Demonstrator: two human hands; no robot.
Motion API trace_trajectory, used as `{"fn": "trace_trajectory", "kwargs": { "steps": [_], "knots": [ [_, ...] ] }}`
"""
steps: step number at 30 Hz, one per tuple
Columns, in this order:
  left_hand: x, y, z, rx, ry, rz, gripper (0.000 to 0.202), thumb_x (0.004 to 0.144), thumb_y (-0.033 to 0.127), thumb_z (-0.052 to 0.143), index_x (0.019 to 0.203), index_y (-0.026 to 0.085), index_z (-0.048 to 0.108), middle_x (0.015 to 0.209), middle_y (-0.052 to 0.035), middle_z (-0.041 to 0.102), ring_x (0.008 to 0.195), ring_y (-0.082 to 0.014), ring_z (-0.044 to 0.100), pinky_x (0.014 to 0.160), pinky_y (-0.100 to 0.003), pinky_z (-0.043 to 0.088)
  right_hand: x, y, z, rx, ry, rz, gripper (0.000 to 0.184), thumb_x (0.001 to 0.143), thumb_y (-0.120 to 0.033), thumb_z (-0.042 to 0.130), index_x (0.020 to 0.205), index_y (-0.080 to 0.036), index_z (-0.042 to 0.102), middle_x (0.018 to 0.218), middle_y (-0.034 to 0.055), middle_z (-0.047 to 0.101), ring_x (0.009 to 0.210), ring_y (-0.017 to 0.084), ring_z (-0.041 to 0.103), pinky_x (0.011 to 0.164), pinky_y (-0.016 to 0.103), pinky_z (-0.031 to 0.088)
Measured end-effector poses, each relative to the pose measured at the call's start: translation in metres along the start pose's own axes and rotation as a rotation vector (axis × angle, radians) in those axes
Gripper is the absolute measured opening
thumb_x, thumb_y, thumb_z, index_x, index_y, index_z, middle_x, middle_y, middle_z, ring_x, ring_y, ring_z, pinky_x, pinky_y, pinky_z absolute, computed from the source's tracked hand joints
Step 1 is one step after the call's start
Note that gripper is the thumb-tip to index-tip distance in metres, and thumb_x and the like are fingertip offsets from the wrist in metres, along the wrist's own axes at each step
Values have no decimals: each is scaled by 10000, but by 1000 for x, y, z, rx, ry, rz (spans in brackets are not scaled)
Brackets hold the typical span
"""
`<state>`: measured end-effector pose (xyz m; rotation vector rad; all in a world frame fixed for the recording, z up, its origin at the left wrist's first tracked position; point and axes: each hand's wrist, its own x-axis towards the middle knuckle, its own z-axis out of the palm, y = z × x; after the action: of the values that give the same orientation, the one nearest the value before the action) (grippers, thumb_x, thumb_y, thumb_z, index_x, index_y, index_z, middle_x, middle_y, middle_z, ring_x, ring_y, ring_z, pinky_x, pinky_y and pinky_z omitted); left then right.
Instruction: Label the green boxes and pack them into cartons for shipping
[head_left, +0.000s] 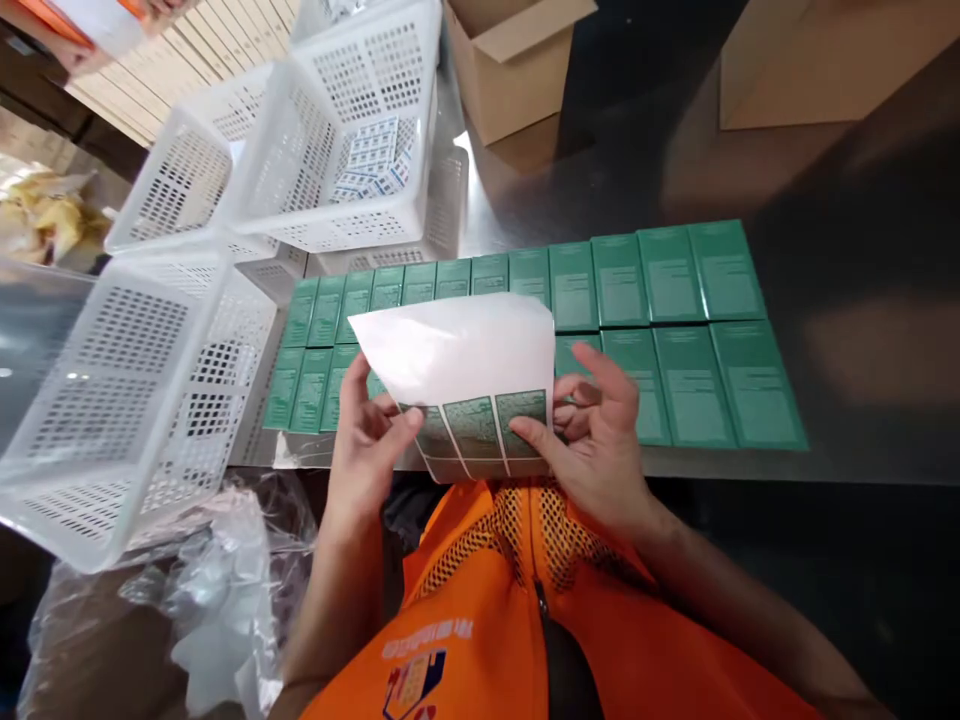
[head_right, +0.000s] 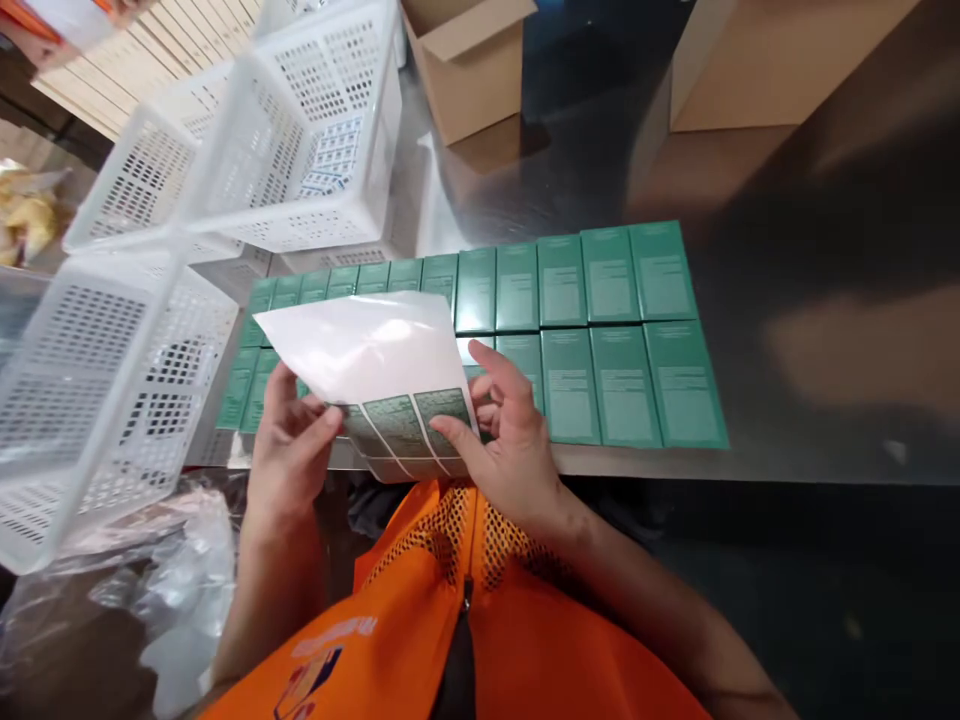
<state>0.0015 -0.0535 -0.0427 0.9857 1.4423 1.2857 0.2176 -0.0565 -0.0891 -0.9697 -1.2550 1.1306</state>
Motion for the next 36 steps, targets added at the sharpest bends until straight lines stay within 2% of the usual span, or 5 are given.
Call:
{"fn": "trace_trajectory", "kwargs": {
  "steps": [5,11,16,28,36],
  "knots": [
    [-21,-4,-4,225,63,116,790,800,311,818,1502,339,457,901,8,759,647,-104,624,605,-204,517,6,-16,-13,-327,-118,-111,399,947,-232,666,1334,-327,644,943,13,664,777,153,643,700,304,586],
    [-21,6,-20,464,-7,125,281,787,379,825,1033,249,783,759,6,747,634,-124,619,616,-235,498,7,-31,-25,-348,-107,-83,264,889,-194,741,1117,-322,774,822,-11,707,678,145,640,587,279,540],
    [-18,13,-15,515,6,331,245,845,341,772,674,220,644,685,30,616,671,-122,560,661,-252,451,0,-38,-27,-445,-22,-207,145,890,-153,717,936,-272,786,855,8,671,743,139,654,620,263,545],
    [-5,7,11,164,11,217,228,741,426,865,826,235,775,698,16,688,598,-98,579,556,-200,447,-8,-41,-38,-517,99,-135,143,905,-247,743,1039,-294,730,770,-42,688,651,126,651,567,253,520],
    [30,-9,25,250,209,123,392,783,578,760,788,196,669,848,-25,706,782,-152,624,738,-264,483,-12,-41,-29,-844,-130,-917,202,915,-125,659,966,-292,761,904,-76,761,900,138,662,878,324,556]
  ]
}}
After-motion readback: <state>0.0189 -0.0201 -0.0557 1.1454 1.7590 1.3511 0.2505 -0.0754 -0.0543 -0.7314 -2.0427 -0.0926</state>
